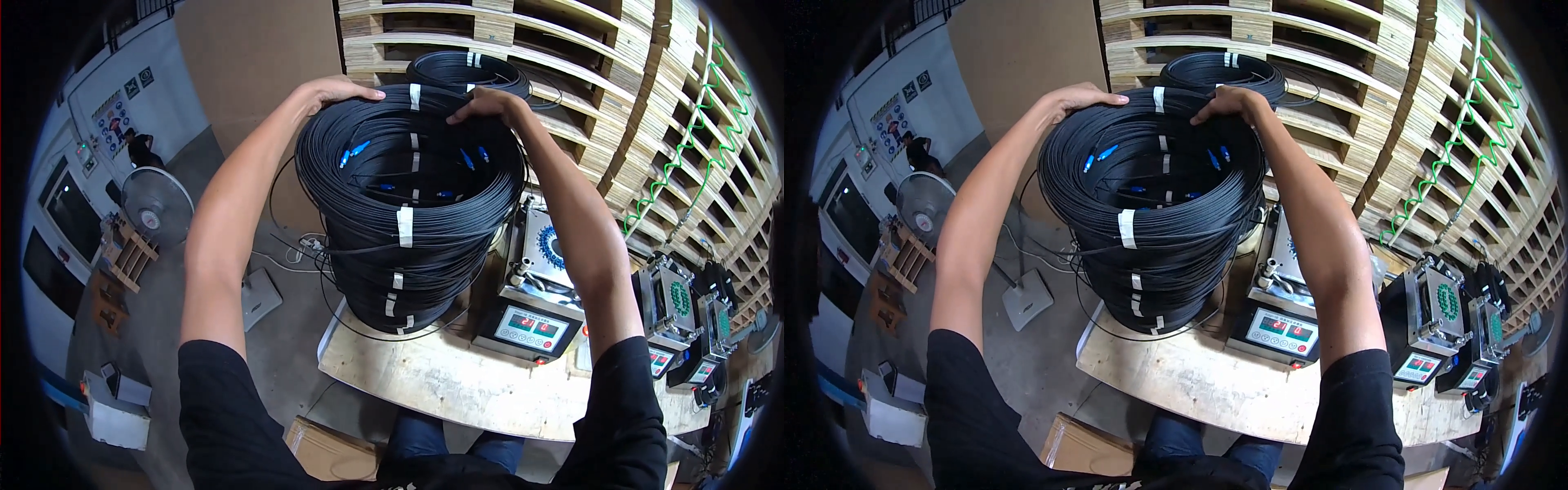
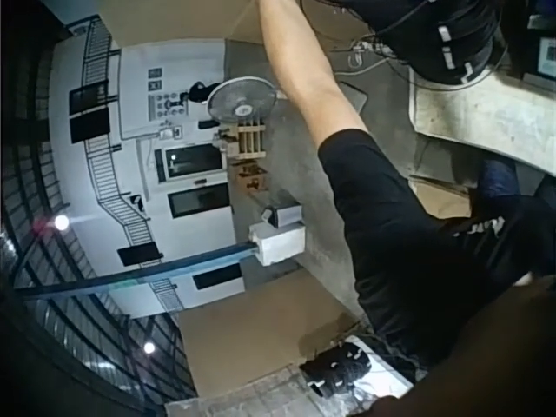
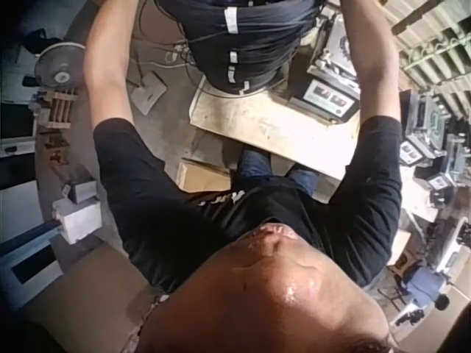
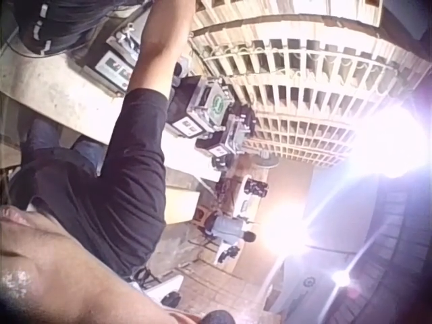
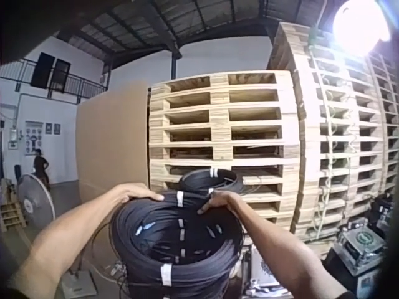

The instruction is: Operating a specialized polishing machine to finish the ends of fiber optic cable connectors in a factory setting.

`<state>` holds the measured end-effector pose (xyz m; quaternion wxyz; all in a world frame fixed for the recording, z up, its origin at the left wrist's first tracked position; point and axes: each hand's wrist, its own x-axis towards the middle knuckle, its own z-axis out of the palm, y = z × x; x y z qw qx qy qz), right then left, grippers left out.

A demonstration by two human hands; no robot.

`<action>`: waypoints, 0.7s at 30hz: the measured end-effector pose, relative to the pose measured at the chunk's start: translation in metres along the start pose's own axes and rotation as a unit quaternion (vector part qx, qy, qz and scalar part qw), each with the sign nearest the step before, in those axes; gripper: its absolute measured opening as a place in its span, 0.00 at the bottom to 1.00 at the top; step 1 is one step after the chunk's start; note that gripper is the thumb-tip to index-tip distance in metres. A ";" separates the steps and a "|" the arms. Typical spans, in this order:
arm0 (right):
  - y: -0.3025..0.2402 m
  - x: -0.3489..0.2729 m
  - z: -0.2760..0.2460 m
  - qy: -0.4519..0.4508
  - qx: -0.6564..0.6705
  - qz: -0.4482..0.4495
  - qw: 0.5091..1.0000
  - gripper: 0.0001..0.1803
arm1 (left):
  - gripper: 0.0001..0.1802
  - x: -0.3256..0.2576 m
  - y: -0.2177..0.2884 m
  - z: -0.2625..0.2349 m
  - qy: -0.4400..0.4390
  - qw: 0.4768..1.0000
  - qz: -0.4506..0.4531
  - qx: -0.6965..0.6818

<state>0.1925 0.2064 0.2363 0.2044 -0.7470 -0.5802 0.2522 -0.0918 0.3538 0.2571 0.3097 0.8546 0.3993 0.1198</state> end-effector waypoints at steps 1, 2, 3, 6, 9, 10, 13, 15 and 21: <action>0.000 -0.002 0.000 0.000 0.000 -0.001 1.000 0.46 | 0.45 0.004 0.001 0.000 -0.033 0.999 0.028 0.011; -0.001 -0.006 0.000 -0.016 0.017 0.002 1.000 0.48 | 0.47 0.009 -0.001 -0.001 -0.065 0.996 0.054 0.023; -0.003 -0.008 0.000 -0.033 0.034 0.006 0.999 0.49 | 0.42 0.014 -0.004 -0.001 -0.086 0.992 0.086 0.024; -0.006 -0.011 0.005 0.017 0.023 0.011 1.000 0.49 | 0.41 0.023 -0.012 -0.002 -0.068 0.991 0.109 0.044; -0.016 -0.022 0.003 0.039 -0.025 0.031 0.998 0.48 | 0.39 0.030 -0.009 -0.003 -0.093 0.980 0.156 0.081; -0.017 -0.023 0.002 0.039 -0.022 0.034 0.998 0.48 | 0.39 0.033 -0.010 -0.002 -0.096 0.980 0.156 0.081; -0.024 -0.020 -0.002 0.010 -0.023 0.008 1.000 0.48 | 0.38 0.041 -0.020 -0.009 -0.048 0.978 0.161 0.125; -0.021 -0.018 -0.004 -0.015 -0.023 0.003 1.000 0.48 | 0.38 0.042 -0.019 -0.006 -0.063 0.981 0.155 0.096; -0.019 -0.010 0.002 0.039 -0.060 0.030 0.997 0.52 | 0.38 0.038 -0.013 -0.008 -0.092 0.982 0.144 0.079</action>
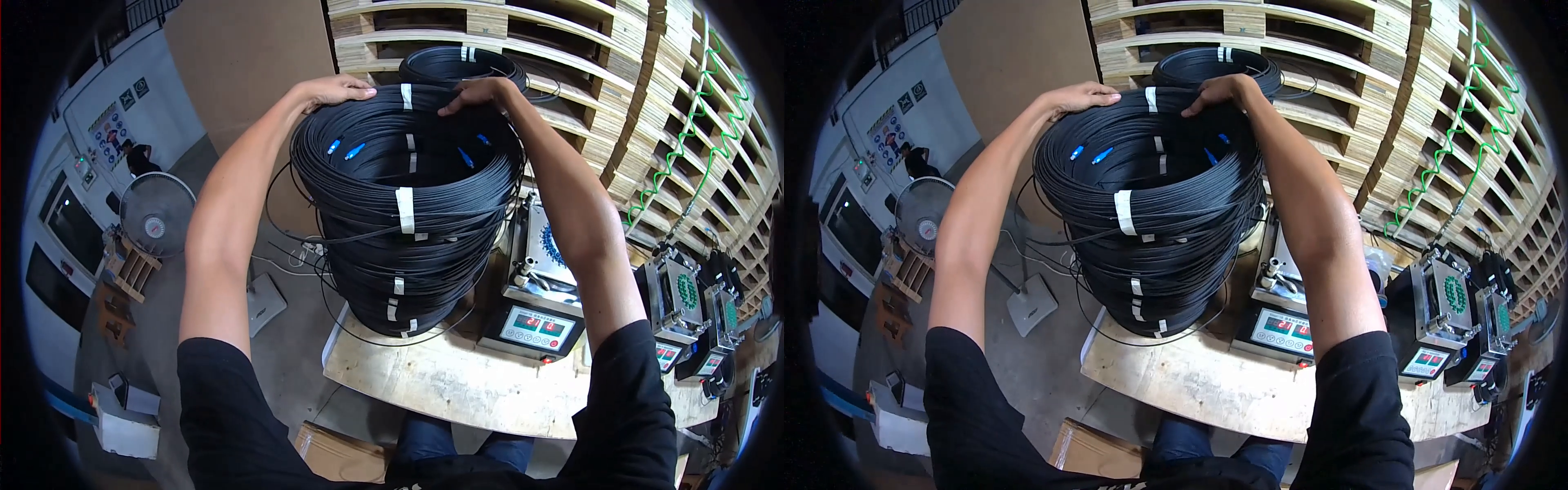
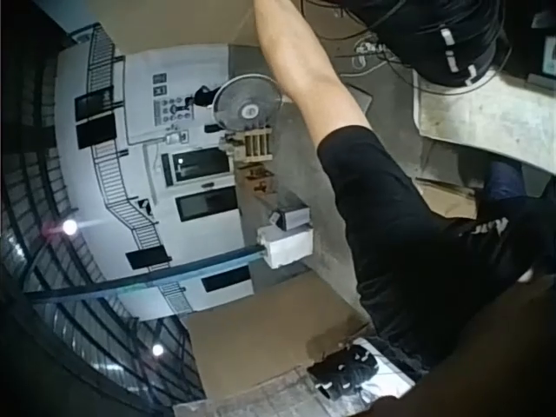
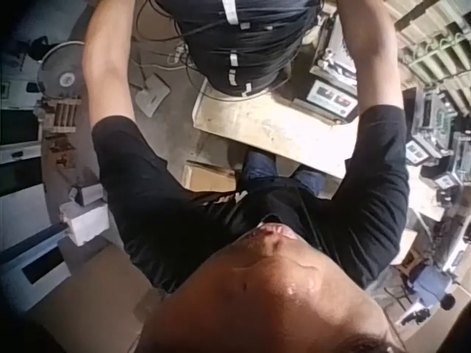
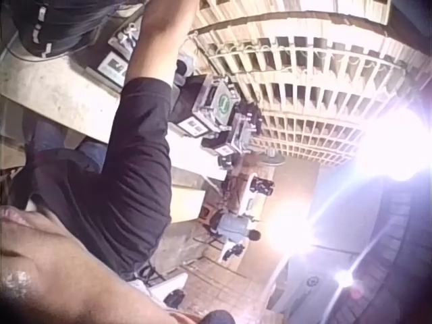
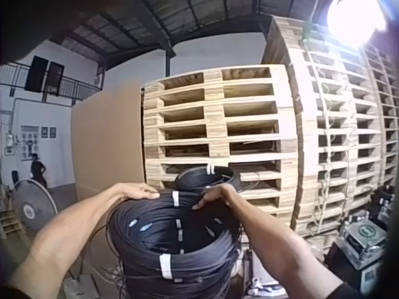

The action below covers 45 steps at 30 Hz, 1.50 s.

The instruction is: Operating a specialized polishing machine to finish the ends of fiber optic cable connectors in a factory setting.

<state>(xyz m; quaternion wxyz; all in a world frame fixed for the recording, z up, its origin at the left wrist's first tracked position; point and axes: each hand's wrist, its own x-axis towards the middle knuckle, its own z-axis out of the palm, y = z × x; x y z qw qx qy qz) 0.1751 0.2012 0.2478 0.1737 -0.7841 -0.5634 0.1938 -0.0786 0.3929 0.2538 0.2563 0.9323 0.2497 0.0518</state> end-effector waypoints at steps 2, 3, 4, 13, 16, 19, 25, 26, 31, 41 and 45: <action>0.006 -0.002 -0.004 -0.030 0.006 -0.011 0.999 0.58 | 0.39 -0.003 0.005 0.004 -0.010 0.999 0.000 -0.031; 0.013 -0.004 -0.005 -0.061 0.013 -0.017 0.998 0.64 | 0.39 -0.006 0.009 0.008 -0.012 0.999 0.002 -0.032; 0.021 -0.006 -0.003 -0.061 0.013 -0.015 0.998 0.64 | 0.39 -0.011 0.012 0.015 0.014 0.999 -0.027 -0.042; 0.081 -0.093 0.065 0.091 0.534 -0.144 0.828 0.50 | 0.45 -0.099 0.001 0.043 0.132 0.958 0.011 -0.253; 0.083 -0.103 0.092 0.155 0.585 -0.189 0.773 0.45 | 0.47 -0.125 0.018 0.089 0.187 0.889 0.052 -0.415; 0.067 -0.096 0.101 0.175 0.621 -0.160 0.747 0.38 | 0.44 -0.125 0.022 0.103 0.207 0.824 0.107 -0.517; 0.067 -0.075 0.097 0.220 0.605 -0.120 0.756 0.30 | 0.34 -0.097 0.004 0.104 0.228 0.744 0.078 -0.623; 0.063 -0.076 0.096 0.194 0.612 -0.115 0.758 0.31 | 0.32 -0.096 0.001 0.101 0.232 0.739 0.066 -0.629; 0.088 -0.045 0.086 0.279 0.562 -0.110 0.771 0.33 | 0.28 -0.076 -0.005 0.092 0.221 0.771 0.035 -0.596; 0.079 -0.056 0.104 0.218 0.621 -0.141 0.739 0.28 | 0.26 -0.111 0.006 0.101 0.247 0.769 -0.015 -0.590; 0.086 -0.062 0.098 0.163 0.600 -0.144 0.770 0.30 | 0.27 -0.133 0.020 0.094 0.224 0.795 -0.048 -0.561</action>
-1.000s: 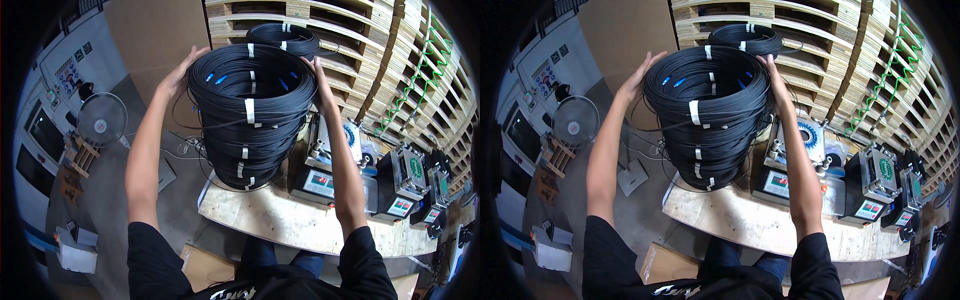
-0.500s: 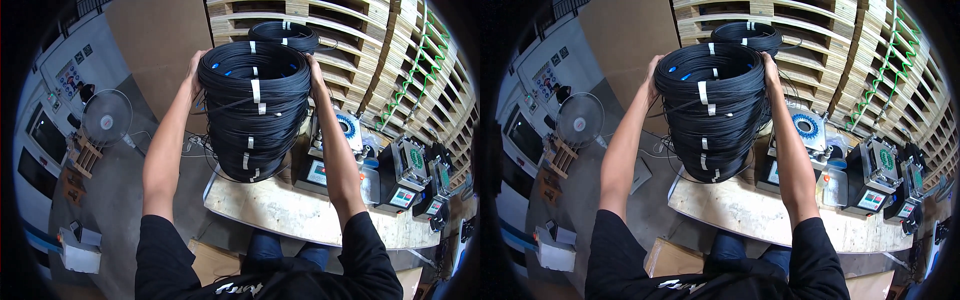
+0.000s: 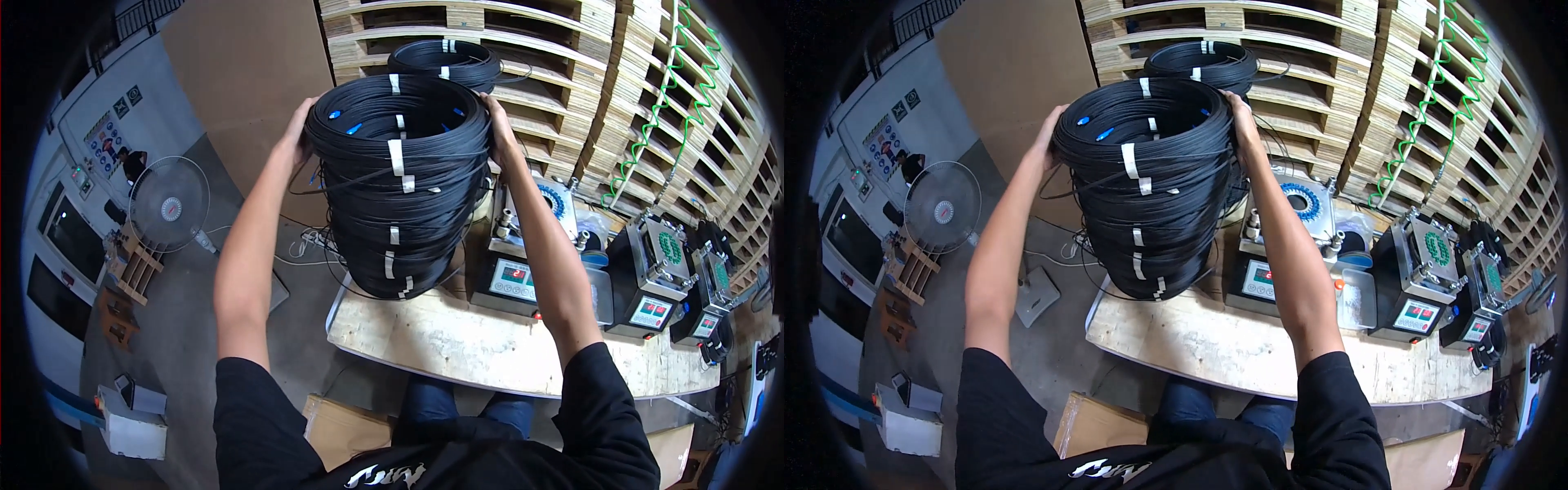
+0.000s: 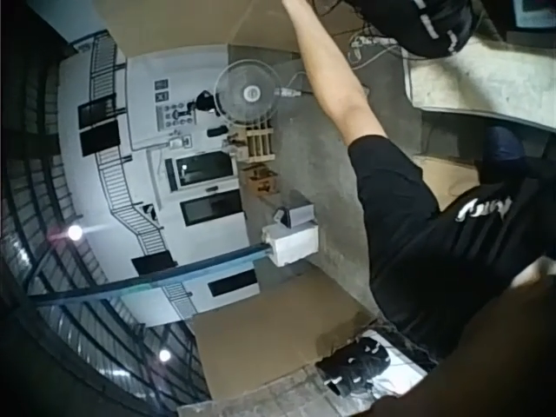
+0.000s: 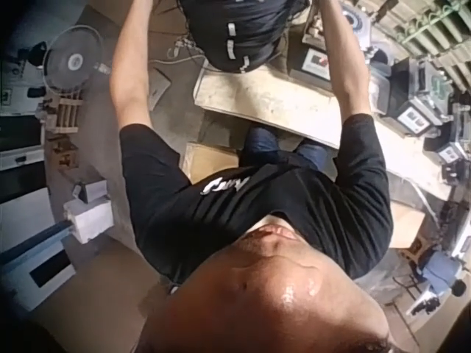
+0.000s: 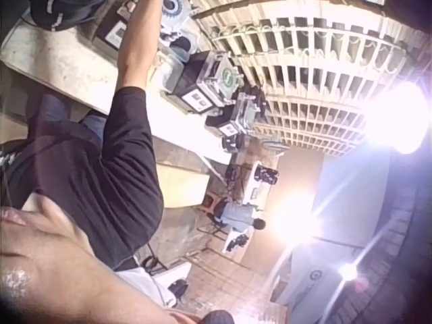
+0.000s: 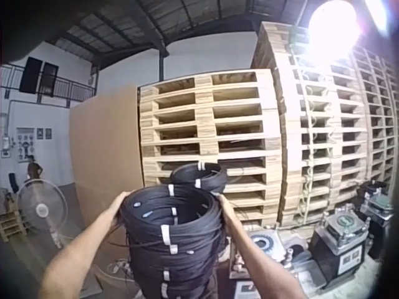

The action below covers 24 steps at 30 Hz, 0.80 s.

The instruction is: Operating a specialized polishing machine to finish the ends of fiber optic cable connectors in a factory setting.

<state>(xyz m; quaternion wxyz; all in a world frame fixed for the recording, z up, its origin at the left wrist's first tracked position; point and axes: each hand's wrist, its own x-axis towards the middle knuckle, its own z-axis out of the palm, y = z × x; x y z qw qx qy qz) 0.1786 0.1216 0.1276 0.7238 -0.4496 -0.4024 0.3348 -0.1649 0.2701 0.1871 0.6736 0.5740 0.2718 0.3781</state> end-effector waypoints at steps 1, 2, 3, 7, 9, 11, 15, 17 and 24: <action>-0.002 0.005 -0.010 0.001 -0.034 -0.004 0.999 0.32 | 0.27 0.006 0.004 -0.002 0.010 0.999 0.014 0.038; -0.010 0.013 -0.039 0.017 -0.080 -0.056 0.995 0.34 | 0.27 0.021 0.012 0.006 0.010 0.996 0.022 0.088; -0.007 -0.003 -0.028 0.040 -0.121 -0.032 0.991 0.34 | 0.24 0.012 0.013 -0.011 0.074 0.983 0.037 0.164; -0.037 -0.062 -0.055 0.048 -0.286 -0.052 0.956 0.36 | 0.21 -0.012 0.023 0.005 0.112 0.914 0.239 0.308; -0.058 -0.109 -0.066 0.008 -0.214 -0.081 0.973 0.32 | 0.22 -0.054 0.027 0.049 0.080 0.919 0.264 0.283; -0.082 -0.149 -0.092 -0.013 -0.185 -0.072 0.980 0.26 | 0.21 -0.098 0.023 0.099 -0.017 0.932 0.272 0.240; -0.117 -0.260 -0.167 -0.067 -0.197 -0.081 0.975 0.22 | 0.14 -0.206 -0.037 0.215 -0.226 0.889 0.225 0.330; -0.117 -0.320 -0.228 -0.036 -0.227 -0.062 0.971 0.21 | 0.16 -0.227 -0.091 0.263 -0.384 0.837 0.134 0.366; -0.088 -0.559 -0.408 0.314 -0.296 0.056 0.900 0.18 | 0.22 -0.269 -0.321 0.366 -0.718 0.572 -0.126 0.377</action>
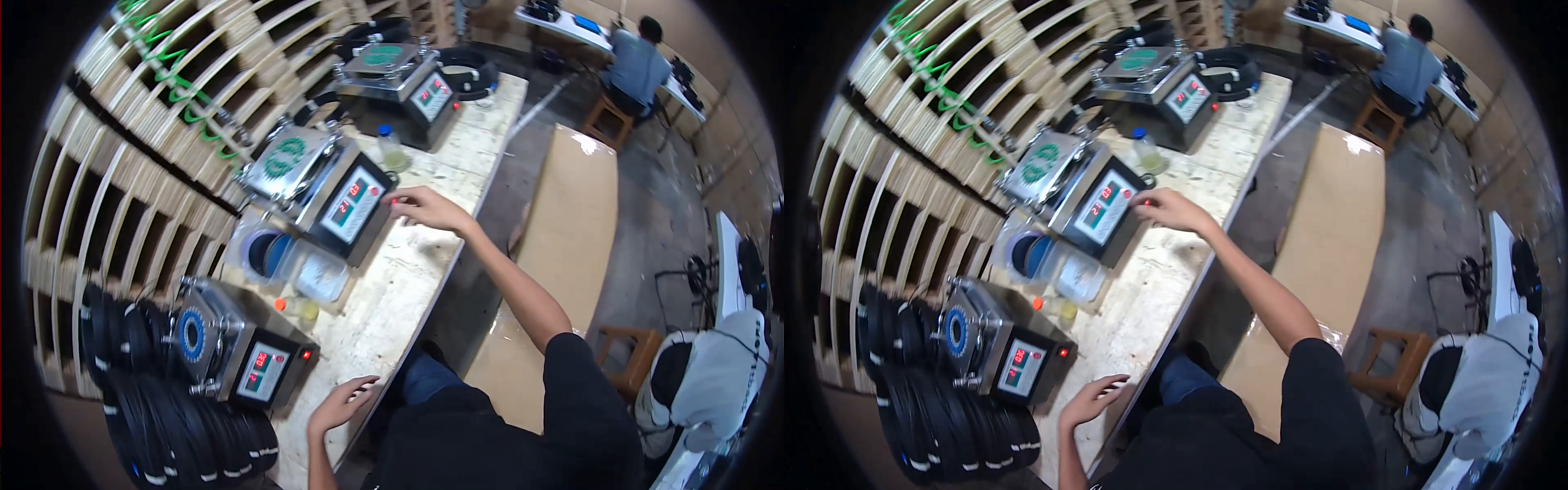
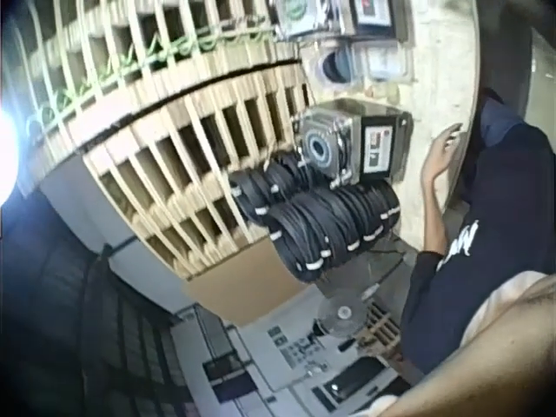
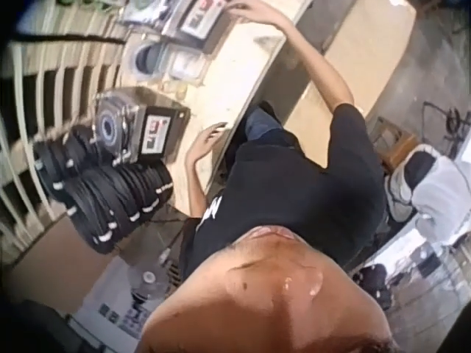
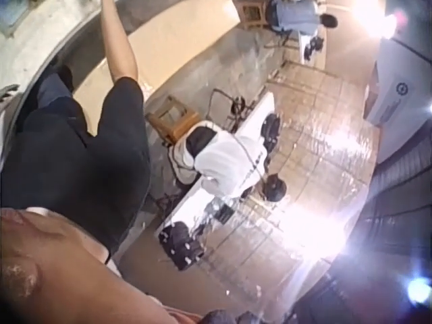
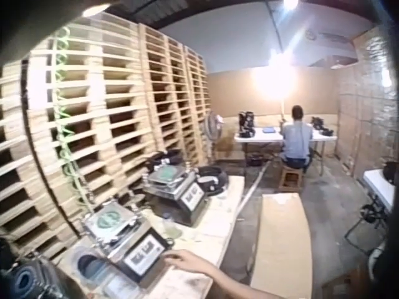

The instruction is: Operating a specialized polishing machine to finish the ends of fiber optic cable connectors in a factory setting.

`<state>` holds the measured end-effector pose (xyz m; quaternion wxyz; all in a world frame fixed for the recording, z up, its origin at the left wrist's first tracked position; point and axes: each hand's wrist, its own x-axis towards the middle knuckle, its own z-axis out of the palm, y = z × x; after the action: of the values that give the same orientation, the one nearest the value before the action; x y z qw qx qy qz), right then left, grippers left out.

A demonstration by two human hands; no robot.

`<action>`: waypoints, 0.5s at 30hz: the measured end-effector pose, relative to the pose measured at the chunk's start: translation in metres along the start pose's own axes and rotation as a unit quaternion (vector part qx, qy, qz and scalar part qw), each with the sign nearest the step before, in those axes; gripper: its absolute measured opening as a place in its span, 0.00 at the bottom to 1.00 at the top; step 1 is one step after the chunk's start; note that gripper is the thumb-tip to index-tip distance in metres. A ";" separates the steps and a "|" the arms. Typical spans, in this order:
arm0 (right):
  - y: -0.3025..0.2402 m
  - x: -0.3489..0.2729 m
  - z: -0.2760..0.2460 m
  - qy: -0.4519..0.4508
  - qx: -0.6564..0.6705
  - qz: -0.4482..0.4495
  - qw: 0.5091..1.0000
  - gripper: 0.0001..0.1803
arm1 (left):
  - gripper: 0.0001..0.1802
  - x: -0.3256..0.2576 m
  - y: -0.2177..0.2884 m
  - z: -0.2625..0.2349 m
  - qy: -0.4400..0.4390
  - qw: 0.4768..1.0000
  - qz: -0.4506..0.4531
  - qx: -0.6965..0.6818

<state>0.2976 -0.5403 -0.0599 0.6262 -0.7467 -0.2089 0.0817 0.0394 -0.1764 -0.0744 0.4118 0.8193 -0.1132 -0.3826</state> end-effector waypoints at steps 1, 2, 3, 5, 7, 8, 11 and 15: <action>0.031 -0.020 -0.024 0.064 -0.040 0.053 0.996 0.18 | 0.21 0.020 -0.003 0.009 0.010 1.000 0.019 -0.014; 0.051 -0.045 -0.043 0.105 -0.053 0.116 0.986 0.18 | 0.21 0.033 -0.012 0.014 -0.003 1.000 0.022 -0.013; 0.093 -0.077 -0.063 0.177 -0.029 0.123 0.976 0.16 | 0.21 0.051 -0.018 0.017 0.019 0.997 0.043 0.063; 0.113 -0.132 -0.070 0.205 0.024 0.195 0.959 0.16 | 0.20 0.057 -0.027 0.020 0.059 0.988 0.042 0.133; 0.138 -0.193 -0.080 0.241 0.025 0.332 0.912 0.14 | 0.19 0.067 -0.039 0.017 0.059 0.989 0.039 0.132; 0.146 -0.212 -0.091 0.266 0.026 0.440 0.857 0.12 | 0.19 0.073 -0.045 0.017 0.056 0.992 0.041 0.106; 0.126 -0.220 -0.111 0.275 0.042 0.537 0.797 0.15 | 0.18 0.074 -0.038 0.011 0.023 0.996 0.032 0.074; 0.135 -0.144 -0.208 0.312 -0.065 0.422 0.848 0.14 | 0.18 0.089 -0.018 0.007 0.003 0.999 -0.015 -0.050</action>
<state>0.2759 -0.8053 -0.1689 0.5131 -0.7882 0.3286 0.0869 0.0927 -0.2133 -0.1378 0.4468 0.8004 -0.0798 -0.3916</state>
